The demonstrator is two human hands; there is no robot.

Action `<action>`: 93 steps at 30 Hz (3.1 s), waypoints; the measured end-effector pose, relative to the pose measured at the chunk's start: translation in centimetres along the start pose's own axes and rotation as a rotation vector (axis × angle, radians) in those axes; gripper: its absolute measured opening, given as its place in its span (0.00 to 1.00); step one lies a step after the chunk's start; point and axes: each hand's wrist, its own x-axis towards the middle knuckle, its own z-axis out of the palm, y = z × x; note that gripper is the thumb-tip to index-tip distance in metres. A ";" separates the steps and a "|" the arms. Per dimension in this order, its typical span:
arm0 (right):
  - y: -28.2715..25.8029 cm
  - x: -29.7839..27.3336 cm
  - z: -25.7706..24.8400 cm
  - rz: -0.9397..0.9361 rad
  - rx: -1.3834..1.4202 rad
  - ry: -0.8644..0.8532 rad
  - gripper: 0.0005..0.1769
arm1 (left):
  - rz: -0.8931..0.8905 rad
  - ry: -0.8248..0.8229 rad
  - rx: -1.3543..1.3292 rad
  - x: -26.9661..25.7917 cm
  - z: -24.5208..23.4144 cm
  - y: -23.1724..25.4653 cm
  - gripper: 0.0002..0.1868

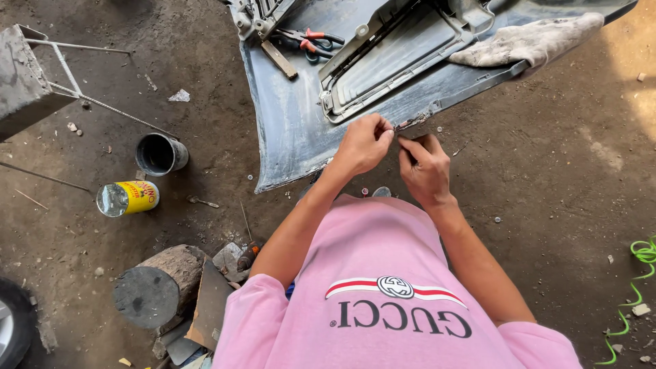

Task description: The person works on a large, detached car bumper, using their hands to pull and remove small pieces of debris from the edge. They then use a pair of pliers to grip and extract additional fragments from the bumper's surface.

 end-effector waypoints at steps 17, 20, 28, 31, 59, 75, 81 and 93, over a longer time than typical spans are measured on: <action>3.8 -3.0 4.7 0.580 0.907 0.021 0.07 | -0.076 0.360 -0.272 -3.0 2.1 4.0 0.07; 3.6 -2.9 5.0 0.559 0.923 0.032 0.07 | -0.052 0.492 -0.318 -3.2 3.0 4.3 0.06; 5.0 -3.4 6.4 0.620 1.080 -0.023 0.04 | 0.290 0.606 -0.230 -3.1 2.8 2.9 0.04; 5.1 -3.1 6.3 0.606 1.387 -0.087 0.03 | 0.458 0.536 -0.062 -2.8 1.6 2.4 0.07; 9.5 -7.3 0.8 0.859 0.964 -0.330 0.15 | -0.362 -0.268 -0.652 -0.5 -2.4 -0.8 0.14; 8.7 -6.8 1.1 0.907 0.986 -0.283 0.16 | -0.536 -0.354 -0.967 1.5 -0.7 -3.4 0.13; 9.2 -6.6 1.8 0.900 0.992 -0.268 0.15 | -0.648 -0.400 -0.930 1.3 -2.3 0.1 0.13; 5.8 -2.0 0.4 0.520 0.800 -0.057 0.11 | -0.396 -0.209 -0.621 2.5 -1.0 -0.9 0.08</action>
